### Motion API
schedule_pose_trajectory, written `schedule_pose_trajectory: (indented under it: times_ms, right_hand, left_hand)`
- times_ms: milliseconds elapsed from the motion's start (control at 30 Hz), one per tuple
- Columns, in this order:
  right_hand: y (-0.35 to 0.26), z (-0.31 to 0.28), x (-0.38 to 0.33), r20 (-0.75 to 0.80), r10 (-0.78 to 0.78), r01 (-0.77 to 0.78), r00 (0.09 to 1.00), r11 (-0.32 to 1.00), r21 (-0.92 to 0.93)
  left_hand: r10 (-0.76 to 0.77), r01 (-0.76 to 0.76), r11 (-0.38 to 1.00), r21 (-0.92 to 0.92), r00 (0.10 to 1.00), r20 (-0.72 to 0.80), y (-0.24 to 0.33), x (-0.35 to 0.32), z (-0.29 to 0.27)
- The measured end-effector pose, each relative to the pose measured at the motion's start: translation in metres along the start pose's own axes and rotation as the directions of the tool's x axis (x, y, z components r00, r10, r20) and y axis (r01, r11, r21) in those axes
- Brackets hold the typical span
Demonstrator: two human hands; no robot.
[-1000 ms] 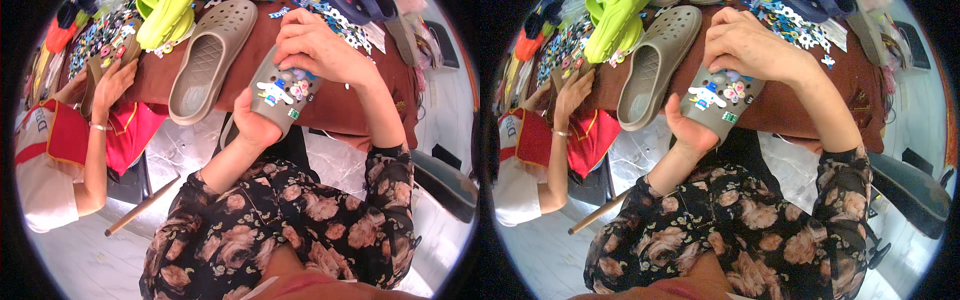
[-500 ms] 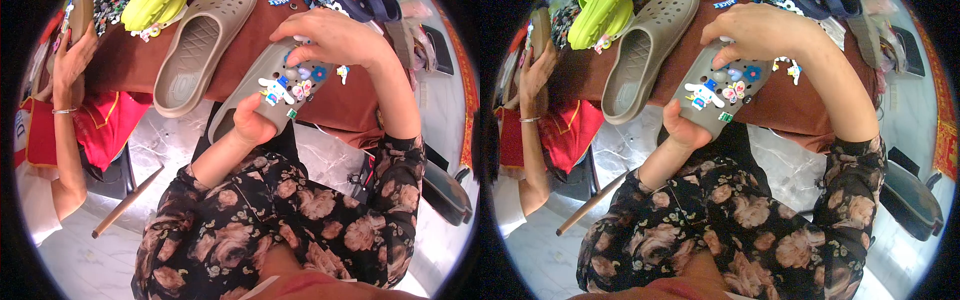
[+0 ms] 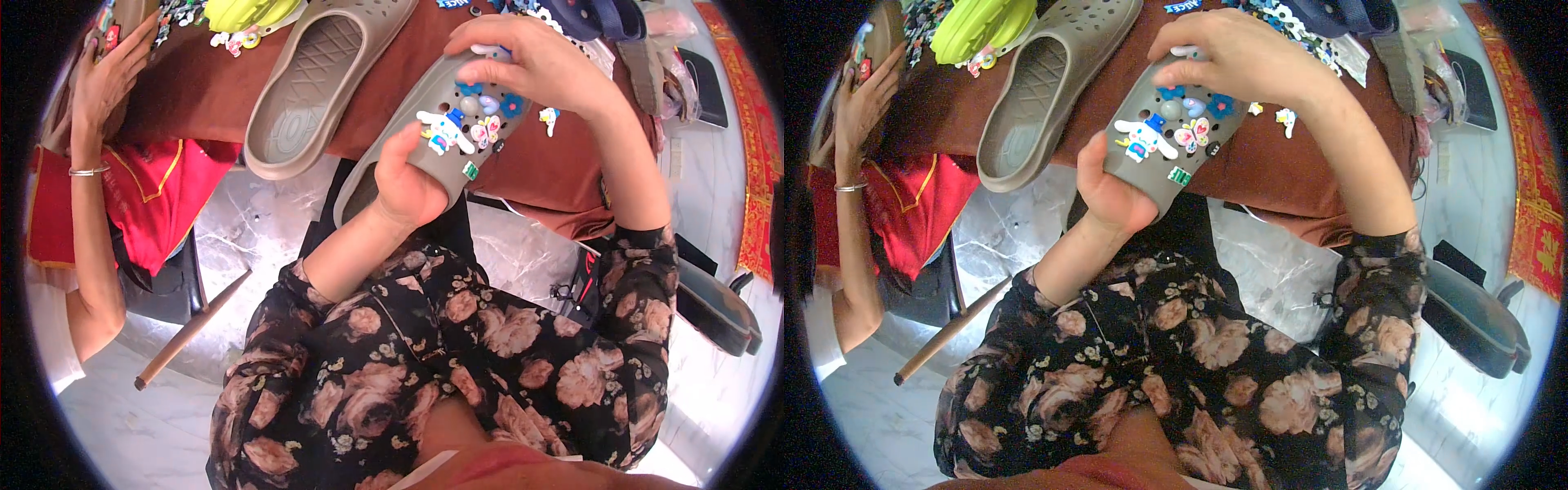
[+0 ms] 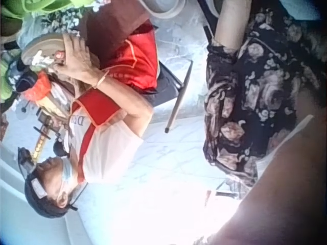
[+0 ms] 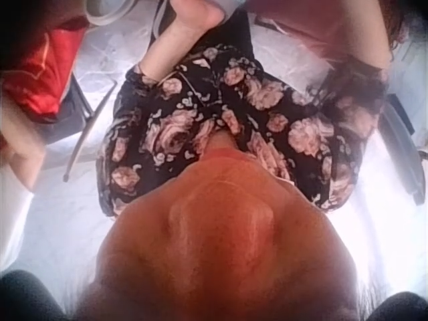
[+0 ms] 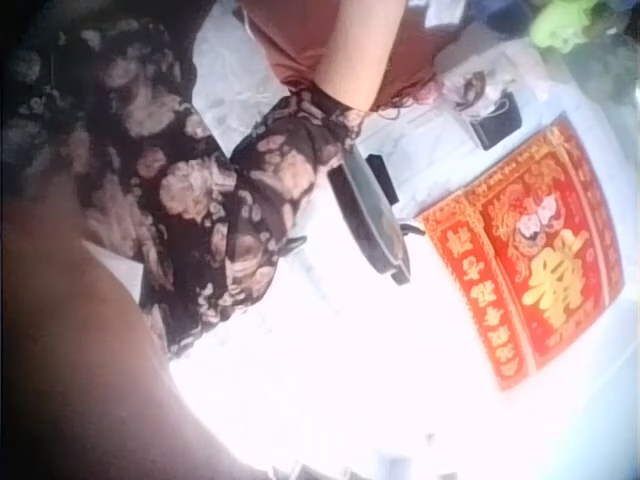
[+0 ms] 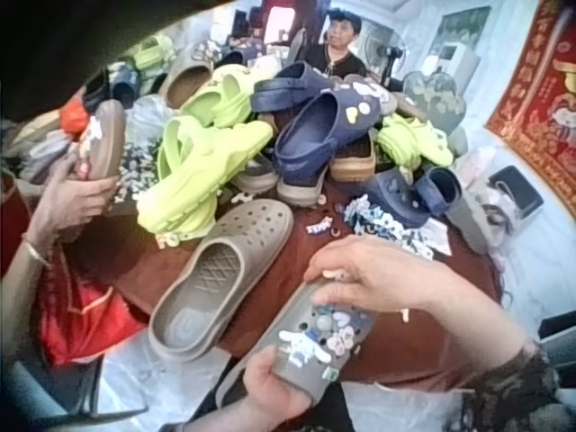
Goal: Attaching various small decorative charms to the holes of plastic clog-style shoes.
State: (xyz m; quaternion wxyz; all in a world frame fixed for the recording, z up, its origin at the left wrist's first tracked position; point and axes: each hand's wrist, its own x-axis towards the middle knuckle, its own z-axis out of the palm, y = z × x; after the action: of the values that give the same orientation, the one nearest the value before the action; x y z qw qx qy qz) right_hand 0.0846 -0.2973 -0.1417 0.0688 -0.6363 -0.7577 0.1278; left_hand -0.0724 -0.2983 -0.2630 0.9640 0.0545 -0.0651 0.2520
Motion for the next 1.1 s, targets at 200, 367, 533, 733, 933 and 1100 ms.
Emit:
schedule_pose_trajectory:
  times_ms: [200, 367, 533, 733, 933, 1100]
  right_hand:
    - [0.01, 0.013, -0.045, -0.561, 0.28, 0.004, 0.779, 0.892, 0.452]
    - [0.022, 0.103, -0.081, -0.536, 0.759, -0.046, 0.369, 0.591, 0.805]
    - [0.004, 0.165, -0.072, -0.481, 0.711, 0.056, 0.513, 0.532, 0.845]
    - [0.004, 0.166, -0.067, -0.482, 0.687, 0.023, 0.544, 0.562, 0.827]
    - [-0.009, 0.179, -0.064, -0.424, 0.703, 0.174, 0.571, 0.401, 0.899]
    - [-0.015, 0.191, -0.073, -0.437, 0.706, 0.101, 0.558, 0.465, 0.88]
  left_hand:
    - [-0.032, 0.017, 0.993, -0.116, 0.991, -0.13, 0.008, 0.001, 0.006]
    - [-0.042, 0.035, 0.999, -0.036, 0.977, -0.209, 0.007, 0.014, 0.014]
    - [0.082, -0.006, 0.968, 0.25, 0.952, -0.296, -0.003, 0.01, 0.017]
    - [0.06, -0.014, 0.983, 0.182, 0.966, -0.251, 0.001, 0.009, 0.003]
    - [0.043, -0.037, 0.999, 0.03, 0.972, -0.232, 0.01, 0.005, 0.003]
    - [0.103, -0.051, 0.976, 0.21, 0.964, -0.245, 0.006, 0.007, -0.01]
